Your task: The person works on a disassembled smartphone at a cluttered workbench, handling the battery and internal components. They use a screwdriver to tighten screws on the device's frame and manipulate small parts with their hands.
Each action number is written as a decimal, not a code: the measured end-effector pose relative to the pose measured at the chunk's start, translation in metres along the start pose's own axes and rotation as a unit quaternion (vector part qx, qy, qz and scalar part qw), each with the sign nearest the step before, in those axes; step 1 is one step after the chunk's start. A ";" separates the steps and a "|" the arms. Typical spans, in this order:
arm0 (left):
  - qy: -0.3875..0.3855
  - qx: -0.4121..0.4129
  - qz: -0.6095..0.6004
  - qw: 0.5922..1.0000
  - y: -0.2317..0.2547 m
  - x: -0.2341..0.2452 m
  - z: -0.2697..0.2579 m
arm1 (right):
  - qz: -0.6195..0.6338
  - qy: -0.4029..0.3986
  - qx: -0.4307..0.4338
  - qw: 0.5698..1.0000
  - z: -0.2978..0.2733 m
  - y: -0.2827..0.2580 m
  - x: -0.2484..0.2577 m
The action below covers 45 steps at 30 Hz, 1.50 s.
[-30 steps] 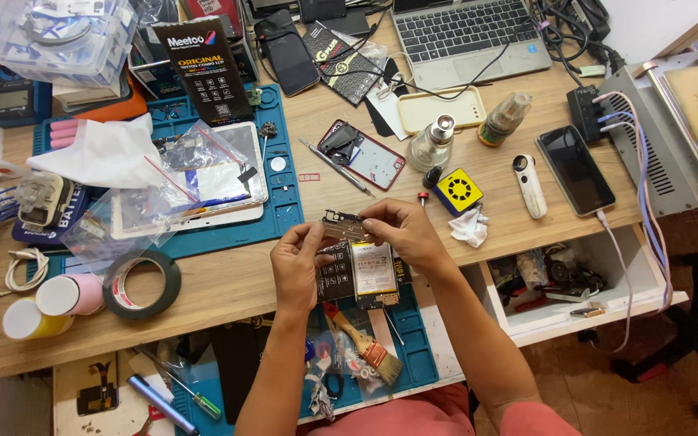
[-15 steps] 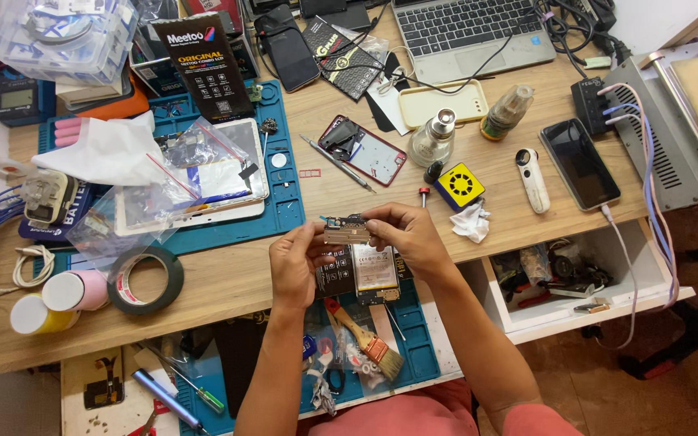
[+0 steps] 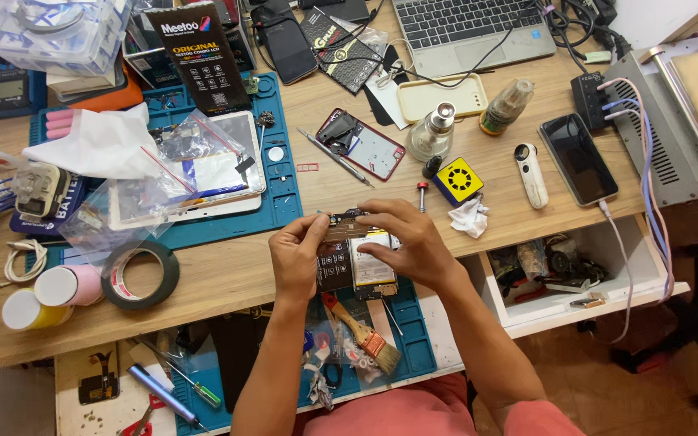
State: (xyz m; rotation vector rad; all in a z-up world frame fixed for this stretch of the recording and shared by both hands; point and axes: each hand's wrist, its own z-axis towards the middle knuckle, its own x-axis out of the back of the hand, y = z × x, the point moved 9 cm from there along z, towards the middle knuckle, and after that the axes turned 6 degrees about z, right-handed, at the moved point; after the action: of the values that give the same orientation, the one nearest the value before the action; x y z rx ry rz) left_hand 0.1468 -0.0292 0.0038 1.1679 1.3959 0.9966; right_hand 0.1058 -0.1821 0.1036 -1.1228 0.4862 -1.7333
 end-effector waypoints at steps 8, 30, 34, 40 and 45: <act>0.001 -0.020 0.015 1.000 0.023 -0.017 0.000 | -0.059 0.048 0.021 0.997 0.007 0.004 0.035; -0.013 -0.337 0.516 0.788 0.023 -0.028 -0.043 | -0.089 -0.035 -0.102 0.990 -0.019 0.064 0.005; -0.016 -0.336 0.526 0.781 0.016 -0.029 -0.042 | -0.095 -0.044 -0.110 0.989 -0.020 0.071 0.001; -0.026 -0.331 0.540 0.774 0.015 -0.032 -0.042 | -0.093 -0.045 -0.107 0.989 -0.016 0.072 0.000; -0.039 -0.338 0.546 0.766 0.015 -0.034 -0.042 | -0.117 -0.072 -0.103 0.985 -0.017 0.074 -0.003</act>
State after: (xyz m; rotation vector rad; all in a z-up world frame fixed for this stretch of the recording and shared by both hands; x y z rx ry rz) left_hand 0.1073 -0.0596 0.0304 1.3775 0.0500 1.9974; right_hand 0.1292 -0.2153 0.0392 -1.4917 0.4663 -1.8159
